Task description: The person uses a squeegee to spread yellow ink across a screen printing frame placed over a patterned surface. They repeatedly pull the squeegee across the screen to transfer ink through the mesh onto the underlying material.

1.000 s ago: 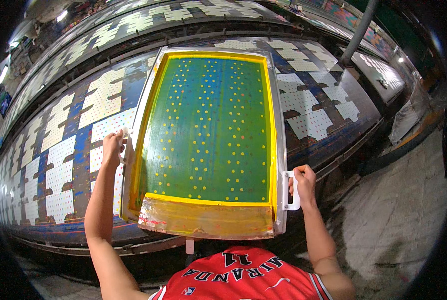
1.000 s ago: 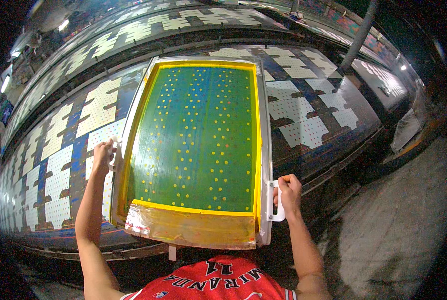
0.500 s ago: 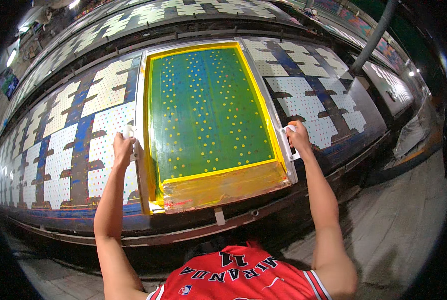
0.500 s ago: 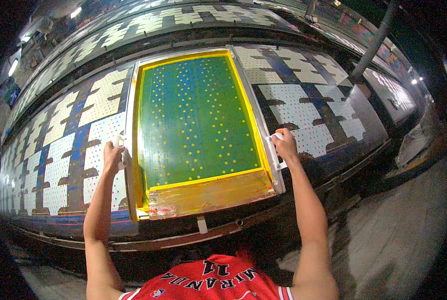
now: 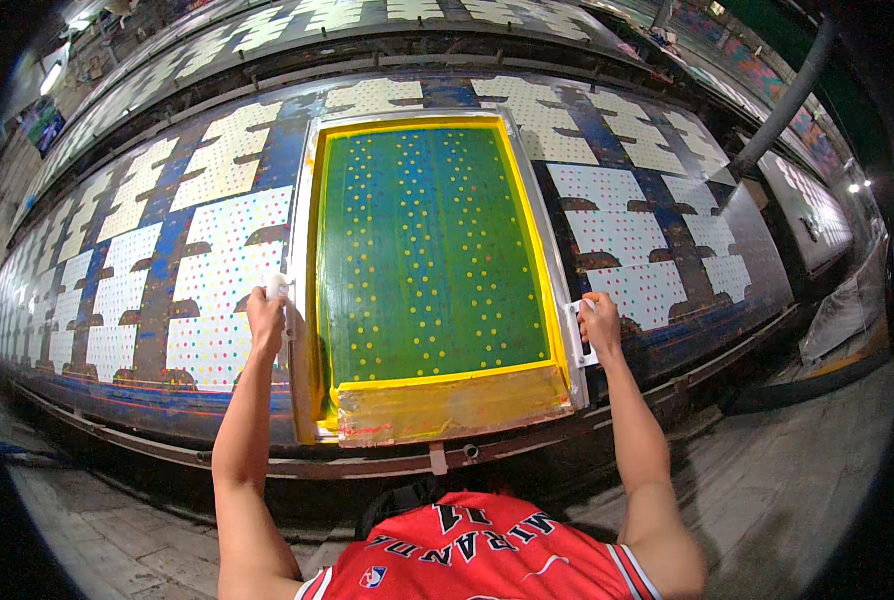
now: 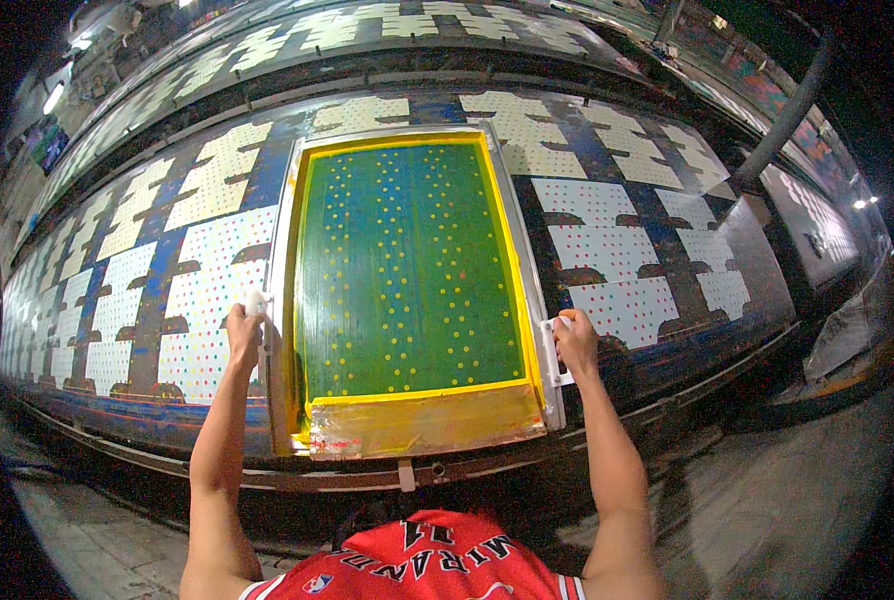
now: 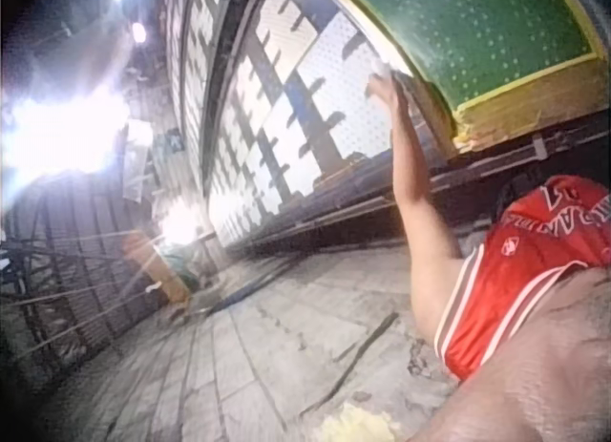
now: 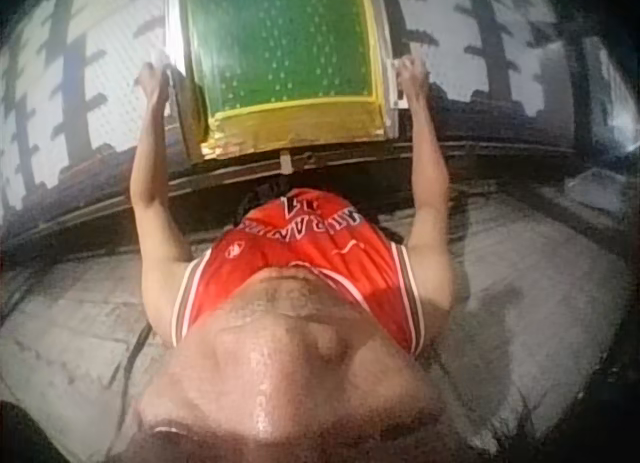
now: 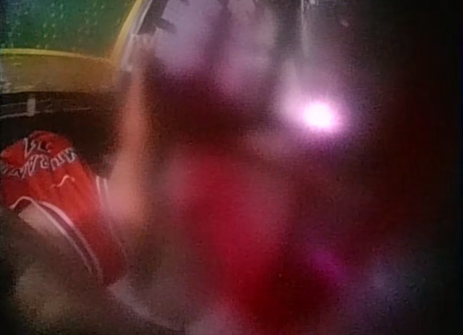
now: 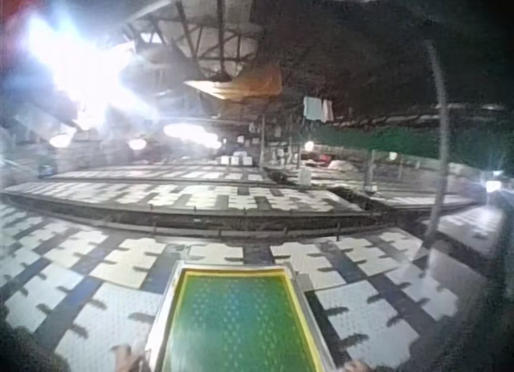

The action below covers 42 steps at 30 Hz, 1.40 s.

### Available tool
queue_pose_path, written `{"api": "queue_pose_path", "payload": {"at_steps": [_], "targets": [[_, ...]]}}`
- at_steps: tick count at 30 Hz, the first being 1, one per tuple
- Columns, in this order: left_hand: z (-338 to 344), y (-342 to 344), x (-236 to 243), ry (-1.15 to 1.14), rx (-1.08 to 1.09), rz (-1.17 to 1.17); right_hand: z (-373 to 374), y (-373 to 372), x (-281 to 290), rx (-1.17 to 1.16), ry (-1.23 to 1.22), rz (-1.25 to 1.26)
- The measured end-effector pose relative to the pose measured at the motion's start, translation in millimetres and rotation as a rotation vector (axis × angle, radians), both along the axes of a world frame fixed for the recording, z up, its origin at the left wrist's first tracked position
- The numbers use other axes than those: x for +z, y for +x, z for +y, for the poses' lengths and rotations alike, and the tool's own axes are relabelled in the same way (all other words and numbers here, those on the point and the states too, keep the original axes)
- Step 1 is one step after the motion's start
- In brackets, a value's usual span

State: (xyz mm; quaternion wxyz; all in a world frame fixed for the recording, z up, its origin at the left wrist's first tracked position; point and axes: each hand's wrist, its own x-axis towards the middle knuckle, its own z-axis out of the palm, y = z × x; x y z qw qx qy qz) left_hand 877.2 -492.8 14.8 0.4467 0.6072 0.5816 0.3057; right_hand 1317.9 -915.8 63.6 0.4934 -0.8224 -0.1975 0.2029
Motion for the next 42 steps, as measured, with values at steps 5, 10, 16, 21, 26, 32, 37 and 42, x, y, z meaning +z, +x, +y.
{"api": "queue_pose_path", "payload": {"at_steps": [5, 10, 16, 21, 26, 32, 37, 42], "targets": [[-17, 4, -9, 0.069, 0.008, -0.065, -13, -1, 1, -0.021, 0.002, 0.039], [-20, -3, -16, 0.143, 0.059, -0.043, -13, 6, 5, -0.032, -0.028, 0.033], [-28, -1, -14, 0.205, 0.078, 0.102, -20, 13, 4, 0.006, 0.015, 0.086], [-29, 3, -8, 0.115, 0.074, 0.07, -20, 17, 4, 0.004, -0.004, 0.031], [-31, 6, -6, 0.108, 0.075, 0.073, -20, 18, 7, -0.002, -0.04, 0.034], [-29, 7, -13, 0.084, 0.059, 0.09, -16, 14, 8, -0.011, -0.097, 0.029], [-24, 6, -26, 0.094, 0.048, 0.157, -18, 18, -3, -0.001, -0.087, 0.028], [-24, 6, -23, 0.061, 0.033, 0.078, -17, 23, -10, 0.054, -0.256, -0.132]]}}
